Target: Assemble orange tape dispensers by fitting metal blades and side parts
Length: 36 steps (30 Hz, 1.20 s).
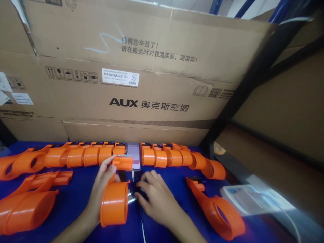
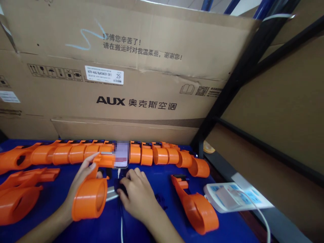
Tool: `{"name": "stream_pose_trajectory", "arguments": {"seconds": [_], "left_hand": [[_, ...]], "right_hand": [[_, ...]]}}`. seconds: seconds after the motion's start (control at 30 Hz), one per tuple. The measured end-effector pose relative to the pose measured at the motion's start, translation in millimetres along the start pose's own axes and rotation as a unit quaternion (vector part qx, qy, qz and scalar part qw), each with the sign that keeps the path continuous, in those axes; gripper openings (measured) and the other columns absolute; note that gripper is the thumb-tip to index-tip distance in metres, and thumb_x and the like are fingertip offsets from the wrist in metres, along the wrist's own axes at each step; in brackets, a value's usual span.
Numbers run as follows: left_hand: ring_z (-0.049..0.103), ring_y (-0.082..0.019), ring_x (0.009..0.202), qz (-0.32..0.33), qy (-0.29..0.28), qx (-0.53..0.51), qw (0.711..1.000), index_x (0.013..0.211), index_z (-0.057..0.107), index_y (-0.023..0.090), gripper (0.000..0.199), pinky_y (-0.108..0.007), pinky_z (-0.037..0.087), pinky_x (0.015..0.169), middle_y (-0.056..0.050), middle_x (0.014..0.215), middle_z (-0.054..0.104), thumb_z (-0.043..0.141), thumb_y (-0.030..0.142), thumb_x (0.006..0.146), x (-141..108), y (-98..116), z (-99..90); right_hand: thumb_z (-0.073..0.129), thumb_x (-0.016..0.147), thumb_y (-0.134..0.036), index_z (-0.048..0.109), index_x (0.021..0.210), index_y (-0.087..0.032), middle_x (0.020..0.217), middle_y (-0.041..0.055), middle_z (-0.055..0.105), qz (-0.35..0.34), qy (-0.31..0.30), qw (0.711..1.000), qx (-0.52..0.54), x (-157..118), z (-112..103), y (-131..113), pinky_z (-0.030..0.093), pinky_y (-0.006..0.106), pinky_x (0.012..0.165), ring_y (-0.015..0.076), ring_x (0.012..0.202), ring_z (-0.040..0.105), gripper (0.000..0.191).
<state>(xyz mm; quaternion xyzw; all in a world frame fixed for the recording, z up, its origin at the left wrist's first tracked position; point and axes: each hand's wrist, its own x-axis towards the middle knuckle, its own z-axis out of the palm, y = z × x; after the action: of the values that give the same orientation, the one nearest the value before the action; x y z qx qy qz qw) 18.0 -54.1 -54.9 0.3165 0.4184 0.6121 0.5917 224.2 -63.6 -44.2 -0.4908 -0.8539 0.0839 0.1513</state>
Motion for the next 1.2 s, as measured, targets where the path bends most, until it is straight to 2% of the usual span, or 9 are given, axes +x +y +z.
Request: {"name": "stream_pose_trajectory", "arguments": {"seconds": [0.1, 0.2, 0.37, 0.43, 0.53, 0.67, 0.83, 1.0, 1.2], "left_hand": [[0.049, -0.009, 0.049, 0.009, 0.004, -0.003, 1.000, 0.138, 0.057, 0.033, 0.059, -0.019, 0.043, 0.048, 0.007, 0.064, 0.055, 0.076, 0.050, 0.084, 3.7, 0.6, -0.8], [0.048, -0.009, 0.049, 0.012, -0.003, -0.012, 1.000, 0.138, 0.056, 0.034, 0.059, -0.019, 0.042, 0.048, 0.008, 0.063, 0.055, 0.076, 0.048, 0.085, 6.3, -0.9, -0.9], [0.050, -0.012, 0.051, 0.012, -0.018, -0.012, 1.000, 0.145, 0.050, 0.031, 0.068, -0.022, 0.045, 0.051, 0.006, 0.064, 0.058, 0.077, 0.049, 0.084, 3.5, -5.9, -0.6], [0.052, -0.013, 0.054, 0.023, -0.026, -0.005, 0.999, 0.144, 0.050, 0.028, 0.069, -0.023, 0.047, 0.054, 0.004, 0.065, 0.061, 0.077, 0.047, 0.084, 2.8, -7.5, -0.4], [0.053, -0.013, 0.056, 0.040, -0.037, 0.015, 0.998, 0.142, 0.053, 0.025, 0.065, -0.023, 0.047, 0.057, 0.003, 0.066, 0.063, 0.076, 0.045, 0.085, 3.0, -8.6, 0.1], [0.053, -0.013, 0.055, 0.058, -0.042, 0.029, 0.997, 0.140, 0.054, 0.026, 0.061, -0.022, 0.045, 0.055, 0.004, 0.066, 0.062, 0.075, 0.044, 0.086, 3.8, -8.9, 0.5], [0.056, -0.013, 0.057, 0.055, -0.031, 0.026, 0.998, 0.137, 0.059, 0.027, 0.061, -0.024, 0.047, 0.057, 0.002, 0.077, 0.067, 0.078, 0.043, 0.081, 2.6, -8.6, 1.0], [0.055, -0.014, 0.061, 0.074, -0.045, 0.052, 0.995, 0.139, 0.056, 0.025, 0.057, -0.024, 0.045, 0.062, 0.003, 0.071, 0.063, 0.073, 0.044, 0.087, -1.7, -6.3, 4.0], [0.052, -0.013, 0.061, 0.077, -0.069, 0.055, 0.993, 0.141, 0.052, 0.023, 0.059, -0.024, 0.044, 0.062, 0.002, 0.079, 0.065, 0.072, 0.042, 0.089, -2.8, -8.4, 4.4]], "right_hand": [[0.061, 0.099, -0.032, 0.072, 0.108, -0.024, 0.115, 0.0088, 0.063, 0.008, 0.000, 1.000, -0.006, 0.1, -0.8, -0.8, 0.044, 0.042, 0.094, 0.0269, 0.106, 0.055, 0.017], [0.060, 0.100, -0.033, 0.070, 0.117, -0.025, 0.120, 0.0088, 0.064, -0.006, 0.002, 1.000, 0.008, 0.7, -2.7, -3.8, 0.043, 0.044, 0.098, 0.0279, 0.111, 0.054, 0.022], [0.053, 0.103, -0.042, 0.062, 0.136, -0.028, 0.154, 0.0086, 0.052, -0.080, -0.004, 0.996, 0.027, 3.7, -6.3, -17.3, 0.038, 0.049, 0.104, 0.0318, 0.128, 0.046, 0.037], [0.051, 0.104, -0.042, 0.059, 0.140, -0.028, 0.158, 0.0081, 0.048, -0.090, -0.008, 0.996, 0.025, 5.6, -7.3, -21.0, 0.038, 0.050, 0.103, 0.0329, 0.127, 0.045, 0.040], [0.049, 0.105, -0.042, 0.057, 0.143, -0.026, 0.155, 0.0083, 0.054, -0.098, -0.024, 0.995, 0.025, 8.4, -9.5, -20.6, 0.040, 0.047, 0.096, 0.0322, 0.119, 0.048, 0.042], [0.043, 0.107, -0.038, 0.066, 0.130, -0.025, 0.138, 0.0083, 0.066, -0.108, -0.042, 0.993, 0.018, 10.7, -11.5, -17.0, 0.040, 0.042, 0.087, 0.0292, 0.108, 0.050, 0.035], [0.045, 0.107, -0.041, 0.064, 0.131, -0.030, 0.143, 0.0098, 0.058, -0.112, -0.026, 0.993, -0.006, 13.9, -4.7, -18.7, 0.038, 0.044, 0.089, 0.0306, 0.115, 0.046, 0.033], [0.047, 0.105, -0.044, 0.055, 0.143, -0.031, 0.143, 0.0120, 0.054, -0.104, -0.023, 0.994, -0.032, 18.7, 3.9, -15.7, 0.039, 0.043, 0.084, 0.0321, 0.115, 0.045, 0.041], [0.052, 0.103, -0.038, 0.067, 0.123, -0.026, 0.129, 0.0098, 0.060, -0.114, -0.026, 0.992, -0.040, 17.9, 8.3, -14.4, 0.038, 0.042, 0.082, 0.0319, 0.116, 0.043, 0.028]]}}
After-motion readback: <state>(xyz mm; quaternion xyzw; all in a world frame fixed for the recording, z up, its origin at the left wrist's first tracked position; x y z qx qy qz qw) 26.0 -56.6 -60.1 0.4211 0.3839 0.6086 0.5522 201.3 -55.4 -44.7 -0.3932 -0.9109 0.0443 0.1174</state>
